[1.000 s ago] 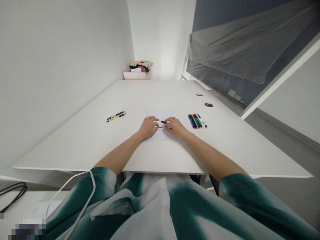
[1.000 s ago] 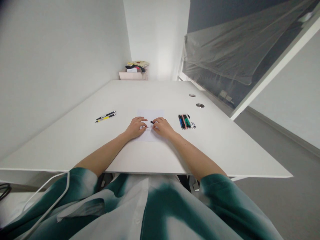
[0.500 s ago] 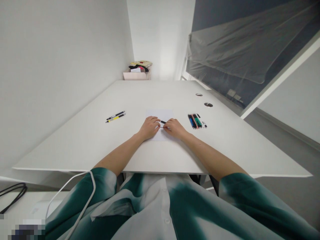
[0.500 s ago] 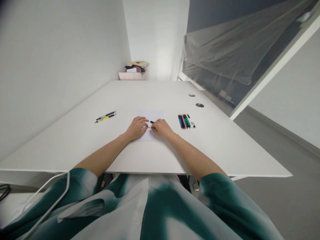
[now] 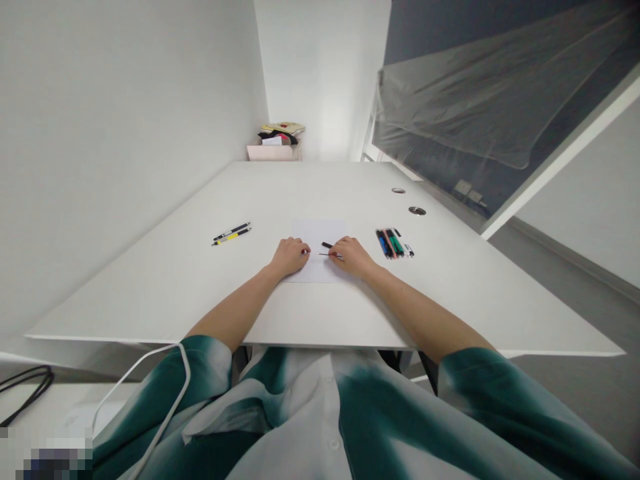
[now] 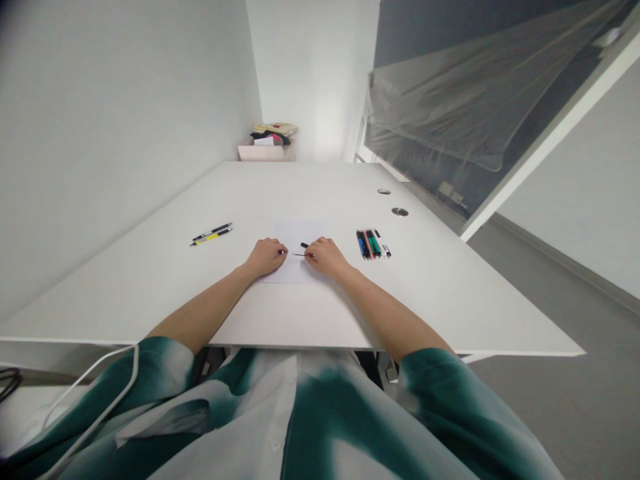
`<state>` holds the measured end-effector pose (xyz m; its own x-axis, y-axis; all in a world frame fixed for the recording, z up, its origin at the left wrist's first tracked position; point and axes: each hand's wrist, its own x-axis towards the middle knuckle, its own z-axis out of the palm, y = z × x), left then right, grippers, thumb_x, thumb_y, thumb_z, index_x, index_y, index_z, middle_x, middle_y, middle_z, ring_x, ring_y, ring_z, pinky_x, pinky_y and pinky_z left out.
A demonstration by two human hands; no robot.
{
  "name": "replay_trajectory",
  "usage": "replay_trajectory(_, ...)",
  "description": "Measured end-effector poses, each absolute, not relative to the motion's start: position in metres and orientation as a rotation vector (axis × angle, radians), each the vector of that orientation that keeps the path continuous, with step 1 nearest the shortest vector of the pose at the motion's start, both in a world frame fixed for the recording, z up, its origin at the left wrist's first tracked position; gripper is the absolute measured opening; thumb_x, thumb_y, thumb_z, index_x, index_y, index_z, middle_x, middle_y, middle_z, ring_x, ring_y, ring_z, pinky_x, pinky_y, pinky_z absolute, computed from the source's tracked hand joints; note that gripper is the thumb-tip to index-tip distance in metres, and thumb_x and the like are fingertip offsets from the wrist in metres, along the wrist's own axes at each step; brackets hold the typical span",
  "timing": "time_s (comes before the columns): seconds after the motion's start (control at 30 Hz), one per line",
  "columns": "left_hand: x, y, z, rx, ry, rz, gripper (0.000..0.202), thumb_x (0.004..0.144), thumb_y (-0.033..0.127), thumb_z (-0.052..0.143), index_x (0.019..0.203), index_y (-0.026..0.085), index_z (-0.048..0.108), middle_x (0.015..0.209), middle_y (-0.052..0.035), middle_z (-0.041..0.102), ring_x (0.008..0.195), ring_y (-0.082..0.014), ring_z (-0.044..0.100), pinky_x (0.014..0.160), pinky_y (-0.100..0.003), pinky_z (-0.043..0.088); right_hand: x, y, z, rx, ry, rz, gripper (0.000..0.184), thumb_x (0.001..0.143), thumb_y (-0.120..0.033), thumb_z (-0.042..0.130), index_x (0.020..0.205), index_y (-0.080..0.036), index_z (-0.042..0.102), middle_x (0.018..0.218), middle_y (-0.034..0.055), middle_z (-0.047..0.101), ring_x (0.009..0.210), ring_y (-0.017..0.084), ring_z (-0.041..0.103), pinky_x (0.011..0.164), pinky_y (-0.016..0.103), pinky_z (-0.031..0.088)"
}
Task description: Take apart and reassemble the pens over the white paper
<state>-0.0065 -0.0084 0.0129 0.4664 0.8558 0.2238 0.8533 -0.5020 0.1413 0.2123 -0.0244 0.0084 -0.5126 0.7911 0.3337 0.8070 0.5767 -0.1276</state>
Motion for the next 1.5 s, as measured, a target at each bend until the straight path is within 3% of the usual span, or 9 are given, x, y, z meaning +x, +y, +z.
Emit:
replay_trajectory(0.33,-0.0047,-0.0049,0.0081,2.340,1.329,0.728,0.020,0.081,0.024,0.058,0.095,0.019,0.072,0.093,-0.0043,0.074,0.087,-0.0189,0.067,0.089,-0.032,0.050,0.2133,-0.0219,0.0043,-1.344,-2.444,-0.065,0.017,0.087,-0.020,0.058,0.092,-0.019,0.075,0.095,0.0079,0.074,0.100,0.024,0.058,0.084,0.034,0.038)
replay_trajectory(1.5,-0.0012,-0.0060,0.0058,2.305,1.254,0.758,0.018,0.078,0.024,0.059,0.091,0.018,0.070,0.092,-0.0044,0.073,0.089,-0.0187,0.066,0.088,-0.033,0.050,0.2119,-0.0244,0.0070,-1.304,-2.448,-0.062,0.016,0.088,-0.020,0.058,0.090,-0.019,0.074,0.093,0.0076,0.073,0.095,0.023,0.058,0.082,0.032,0.036)
